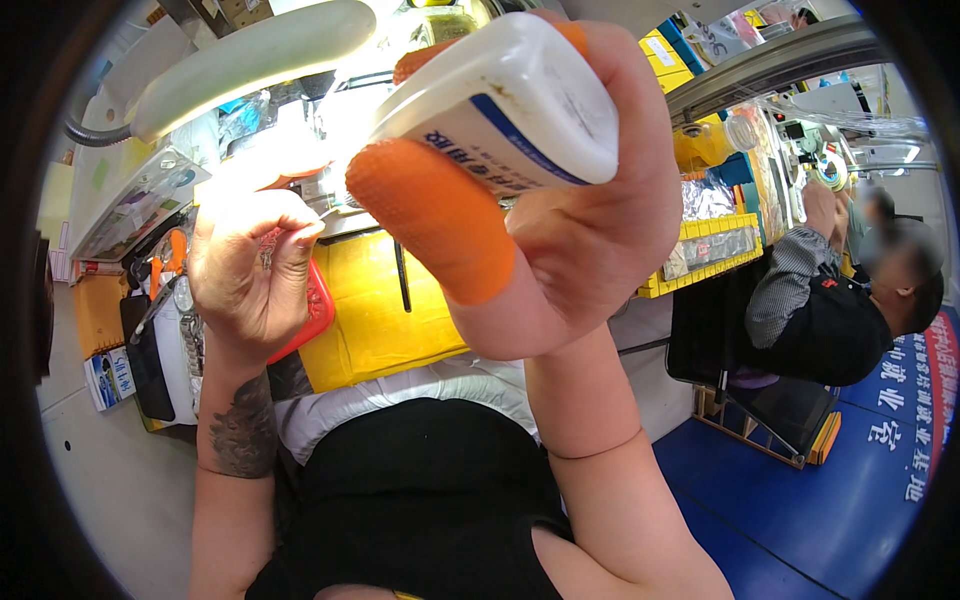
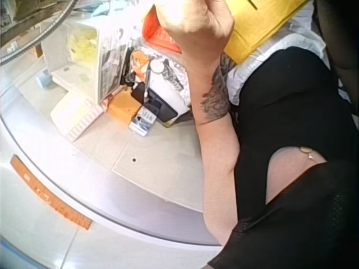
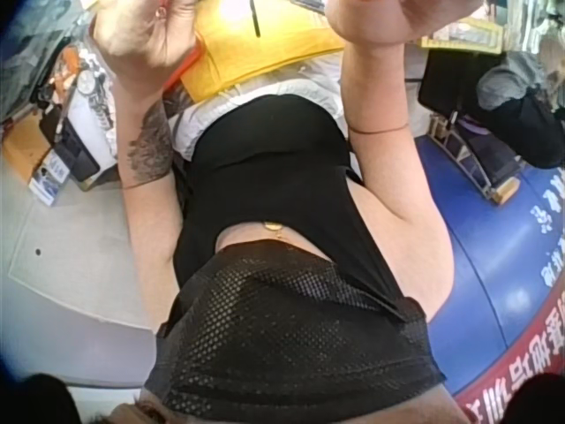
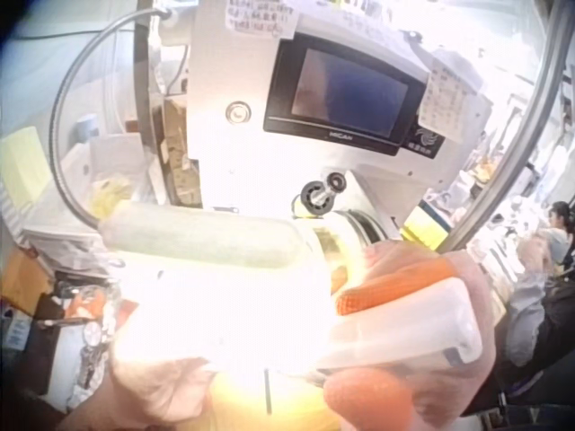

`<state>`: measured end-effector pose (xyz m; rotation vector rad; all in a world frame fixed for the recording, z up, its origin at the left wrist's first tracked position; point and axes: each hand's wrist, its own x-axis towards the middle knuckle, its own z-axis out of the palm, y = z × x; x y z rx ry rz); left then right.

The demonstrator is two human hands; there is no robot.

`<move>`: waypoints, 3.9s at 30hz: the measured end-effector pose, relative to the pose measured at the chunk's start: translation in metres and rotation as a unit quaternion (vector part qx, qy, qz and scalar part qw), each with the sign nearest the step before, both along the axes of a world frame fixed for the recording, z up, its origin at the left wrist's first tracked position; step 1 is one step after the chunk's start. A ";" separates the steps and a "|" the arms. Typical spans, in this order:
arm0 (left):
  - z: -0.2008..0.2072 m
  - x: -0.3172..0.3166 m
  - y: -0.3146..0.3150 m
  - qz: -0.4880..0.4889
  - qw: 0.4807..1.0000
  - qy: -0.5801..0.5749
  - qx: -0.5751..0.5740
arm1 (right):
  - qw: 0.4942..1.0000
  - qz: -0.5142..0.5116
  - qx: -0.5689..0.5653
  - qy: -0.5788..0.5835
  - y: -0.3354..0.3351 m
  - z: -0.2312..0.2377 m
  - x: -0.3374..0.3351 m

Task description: Assembling small hardware pins and cutting components at a factory workbench using specialized production tools and cutters.

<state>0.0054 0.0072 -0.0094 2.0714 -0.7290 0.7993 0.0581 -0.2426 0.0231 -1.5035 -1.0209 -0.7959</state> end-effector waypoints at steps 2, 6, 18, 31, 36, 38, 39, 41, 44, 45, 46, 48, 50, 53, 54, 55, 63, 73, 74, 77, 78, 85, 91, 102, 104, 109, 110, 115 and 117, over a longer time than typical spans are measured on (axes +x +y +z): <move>0.000 0.001 -0.001 0.004 1.000 -0.001 0.003 | 0.999 -0.016 0.029 0.032 0.007 0.001 -0.004; 0.000 0.001 -0.002 -0.001 1.000 0.004 0.010 | 0.981 -0.089 0.129 0.112 0.024 0.003 -0.032; 0.005 -0.009 -0.003 0.010 0.999 0.051 -0.005 | 0.888 -0.371 0.267 -0.042 -0.175 0.020 -0.012; -0.008 -0.001 0.002 -0.048 0.996 0.067 -0.022 | 0.903 -0.385 0.116 0.152 -0.225 0.002 0.035; -0.015 0.005 0.000 -0.074 0.992 0.085 -0.049 | 0.902 -0.410 0.052 0.128 -0.219 0.008 0.025; -0.017 0.009 0.001 -0.097 0.992 0.063 -0.053 | 0.895 -0.430 0.032 0.117 -0.214 0.021 0.026; -0.016 0.007 0.000 -0.100 0.992 0.065 -0.052 | 0.893 -0.432 0.032 0.118 -0.218 0.024 0.028; -0.013 0.006 -0.003 -0.066 0.994 0.054 -0.065 | 0.874 -0.439 -0.095 0.184 -0.226 0.031 0.034; -0.014 0.004 0.002 -0.084 0.993 0.071 -0.038 | 0.865 -0.454 -0.103 0.188 -0.222 0.029 0.036; -0.014 0.004 0.002 -0.083 0.993 0.071 -0.039 | 0.857 -0.457 -0.123 0.204 -0.223 0.028 0.035; -0.015 0.004 0.002 -0.082 0.993 0.072 -0.040 | 0.846 -0.463 -0.152 0.215 -0.227 0.028 0.036; -0.015 0.003 0.001 -0.090 0.991 0.084 -0.049 | 0.865 -0.441 -0.131 0.200 -0.215 0.025 0.035; -0.014 0.003 -0.001 -0.090 0.991 0.079 -0.052 | 0.869 -0.436 -0.116 0.203 -0.219 0.022 0.032; -0.009 -0.001 0.001 -0.067 0.994 0.076 -0.038 | 0.825 -0.541 -0.036 0.159 -0.177 0.027 0.000; -0.012 0.002 -0.002 -0.077 0.993 0.070 -0.053 | 0.855 -0.487 -0.050 0.173 -0.172 0.016 -0.018; -0.014 0.005 -0.003 -0.082 0.992 0.066 -0.066 | 0.882 -0.427 -0.062 0.189 -0.163 0.003 -0.036; -0.015 0.006 0.001 -0.070 0.993 0.061 -0.070 | 0.796 -0.276 -0.393 0.368 -0.066 -0.034 -0.112; 0.000 0.007 -0.001 -0.042 0.999 -0.005 -0.027 | 0.794 -0.236 -0.264 0.494 -0.079 0.001 -0.107; 0.003 0.008 -0.001 -0.047 0.999 -0.014 -0.013 | 0.834 -0.187 -0.176 0.488 -0.070 -0.002 -0.105; 0.001 0.011 0.000 -0.038 0.999 -0.008 -0.001 | 0.863 -0.103 -0.187 0.457 -0.037 -0.007 -0.093; 0.002 0.009 -0.002 -0.044 0.999 -0.017 -0.009 | 0.874 -0.090 -0.281 0.386 -0.026 -0.003 -0.086; 0.005 0.007 0.001 0.001 1.000 0.013 0.004 | 0.904 -0.075 -0.231 0.352 -0.032 0.008 -0.082; 0.003 0.004 0.002 0.001 1.000 0.015 0.004 | 0.979 -0.035 -0.096 0.174 -0.014 0.011 -0.088; 0.005 0.007 -0.001 -0.009 1.000 0.003 0.003 | 0.957 -0.137 -0.186 0.176 0.016 0.012 -0.092; 0.004 0.007 -0.001 -0.013 1.000 -0.001 0.000 | 0.958 -0.138 -0.178 0.176 0.017 0.011 -0.092; 0.001 0.004 0.001 -0.009 1.000 0.003 0.004 | 0.960 -0.142 -0.164 0.177 0.020 0.009 -0.092; 0.000 0.001 0.003 -0.012 1.000 0.028 0.006 | 0.960 -0.143 -0.163 0.177 0.021 0.010 -0.092; 0.001 0.002 0.001 -0.019 0.999 0.035 0.005 | 0.959 -0.148 -0.173 0.170 0.024 0.011 -0.091; -0.001 0.002 0.001 -0.018 0.999 0.035 0.001 | 0.958 -0.151 -0.179 0.166 0.025 0.010 -0.090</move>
